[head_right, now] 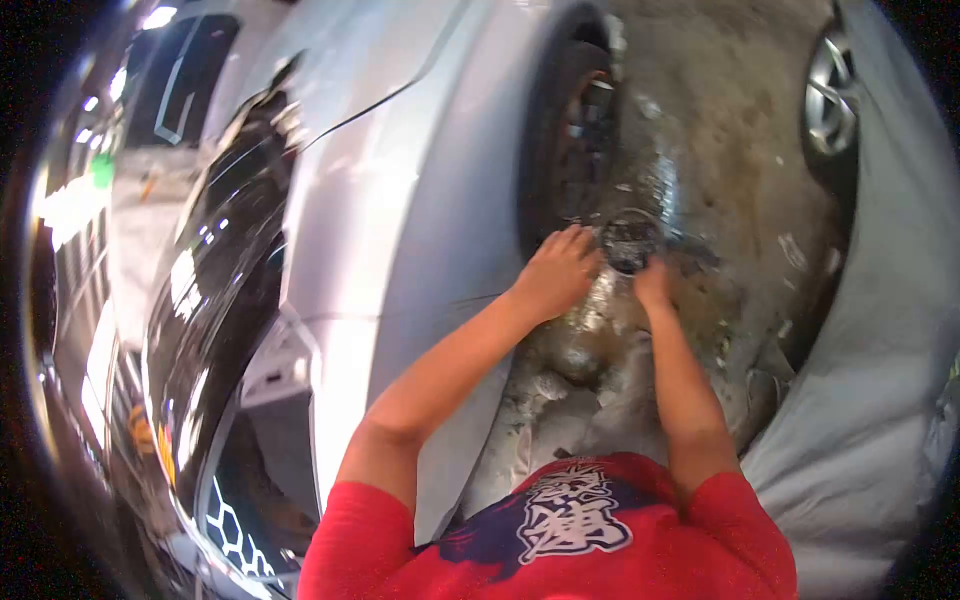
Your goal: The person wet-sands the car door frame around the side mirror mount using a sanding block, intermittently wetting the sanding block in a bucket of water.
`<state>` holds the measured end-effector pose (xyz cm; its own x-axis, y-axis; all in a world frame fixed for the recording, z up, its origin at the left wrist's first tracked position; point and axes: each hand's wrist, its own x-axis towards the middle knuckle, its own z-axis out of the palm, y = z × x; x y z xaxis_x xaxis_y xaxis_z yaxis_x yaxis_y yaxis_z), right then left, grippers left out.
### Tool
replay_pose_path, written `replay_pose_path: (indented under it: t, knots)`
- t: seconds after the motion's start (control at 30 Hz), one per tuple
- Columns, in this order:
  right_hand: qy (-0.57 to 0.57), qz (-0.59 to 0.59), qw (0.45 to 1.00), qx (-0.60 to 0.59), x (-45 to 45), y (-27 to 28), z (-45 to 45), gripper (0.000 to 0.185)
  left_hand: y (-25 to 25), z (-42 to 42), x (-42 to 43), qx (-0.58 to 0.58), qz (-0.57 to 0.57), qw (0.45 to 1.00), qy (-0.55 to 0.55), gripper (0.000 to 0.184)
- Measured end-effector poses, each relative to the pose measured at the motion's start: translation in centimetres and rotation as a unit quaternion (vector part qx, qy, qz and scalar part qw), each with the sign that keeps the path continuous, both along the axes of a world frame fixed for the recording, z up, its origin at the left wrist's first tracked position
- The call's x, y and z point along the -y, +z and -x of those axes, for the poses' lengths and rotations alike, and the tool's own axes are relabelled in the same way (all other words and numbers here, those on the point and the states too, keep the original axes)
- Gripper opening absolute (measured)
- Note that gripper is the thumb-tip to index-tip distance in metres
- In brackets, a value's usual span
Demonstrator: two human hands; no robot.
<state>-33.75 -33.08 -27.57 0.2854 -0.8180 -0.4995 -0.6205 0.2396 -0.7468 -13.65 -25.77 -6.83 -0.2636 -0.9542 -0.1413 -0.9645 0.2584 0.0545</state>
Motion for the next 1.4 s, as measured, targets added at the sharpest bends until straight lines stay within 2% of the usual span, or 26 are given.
replay_pose_path:
  t: [0.03,0.13,0.2,0.27,0.3,0.33,0.4,0.47,0.57,0.67,0.73,0.9,0.97,1.07,1.13,1.2,1.3,1.4]
  knots:
    - [-0.064,-0.039,0.995,0.062,-0.7,1.1,-1.1,0.036,1.6,-0.9,-0.4,0.006,0.002,1.0,-0.013,0.048]
    - [-0.094,-0.026,0.987,0.128,-5.1,6.7,-5.6,0.038,9.4,-3.2,-2.0,0.023,0.012,0.999,-0.04,0.045]
    - [-0.025,0.04,0.971,0.236,-9.6,14.7,-9.4,0.041,15.5,-5.7,-4.1,0.023,0.016,0.998,-0.049,0.043]
    - [0.005,0.206,0.95,0.233,-15.2,19.9,-15.3,0.045,21.4,-9.6,-6.8,0.03,0.006,0.998,-0.061,0.04]
    - [0.04,0.139,0.961,0.237,-18.3,27.3,-16.9,0.048,24.1,-11.4,-8.6,0.062,0.036,0.995,-0.063,0.04]
    - [0.064,0.194,0.929,0.309,-21.3,30.1,-19.2,0.045,26.9,-13.3,-10.5,0.094,0.067,0.991,-0.068,0.039]
    - [0.116,0.285,0.875,0.375,-26.0,33.5,-23.6,0.04,31.8,-16.5,-14.1,0.127,0.093,0.987,-0.045,0.04]
    - [0.156,0.205,0.9,0.352,-29.1,37.7,-25.9,0.038,35.7,-19.4,-17.5,0.169,0.12,0.978,-0.034,0.039]
    - [0.132,0.182,0.916,0.331,-31.7,39.6,-28.3,0.039,40.4,-22.0,-21.8,0.212,0.115,0.97,-0.023,0.038]
    - [0.058,0.233,0.906,0.348,-33.1,38.2,-30.5,0.037,42.3,-24.9,-24.8,0.239,0.132,0.961,-0.029,0.035]
    - [0.05,0.264,0.907,0.324,-33.7,37.0,-31.6,0.036,42.9,-26.2,-25.9,0.244,0.134,0.96,-0.035,0.033]
    - [0.032,0.279,0.917,0.285,-34.0,37.8,-33.5,0.037,41.3,-30.6,-26.2,0.238,0.223,0.938,-0.117,0.033]
    - [0.039,0.266,0.927,0.263,-34.6,38.1,-34.1,0.039,40.6,-31.1,-26.4,0.212,0.247,0.939,-0.108,0.033]
    - [-0.001,0.352,0.905,0.238,-35.8,37.3,-35.2,0.038,40.3,-30.8,-25.3,0.167,0.273,0.944,-0.086,0.034]
    - [-0.02,0.367,0.891,0.265,-35.5,37.1,-35.6,0.038,40.1,-30.6,-25.1,0.144,0.281,0.946,-0.074,0.033]
    - [-0.026,0.381,0.885,0.268,-34.9,37.4,-35.7,0.037,39.8,-30.8,-25.2,0.15,0.268,0.949,-0.071,0.032]
    - [-0.01,0.337,0.907,0.253,-35.6,37.1,-35.0,0.034,39.7,-30.7,-24.9,0.158,0.252,0.953,-0.066,0.03]
    - [-0.029,0.388,0.879,0.276,-34.6,36.9,-35.6,0.033,39.3,-30.6,-24.8,0.157,0.248,0.954,-0.061,0.029]
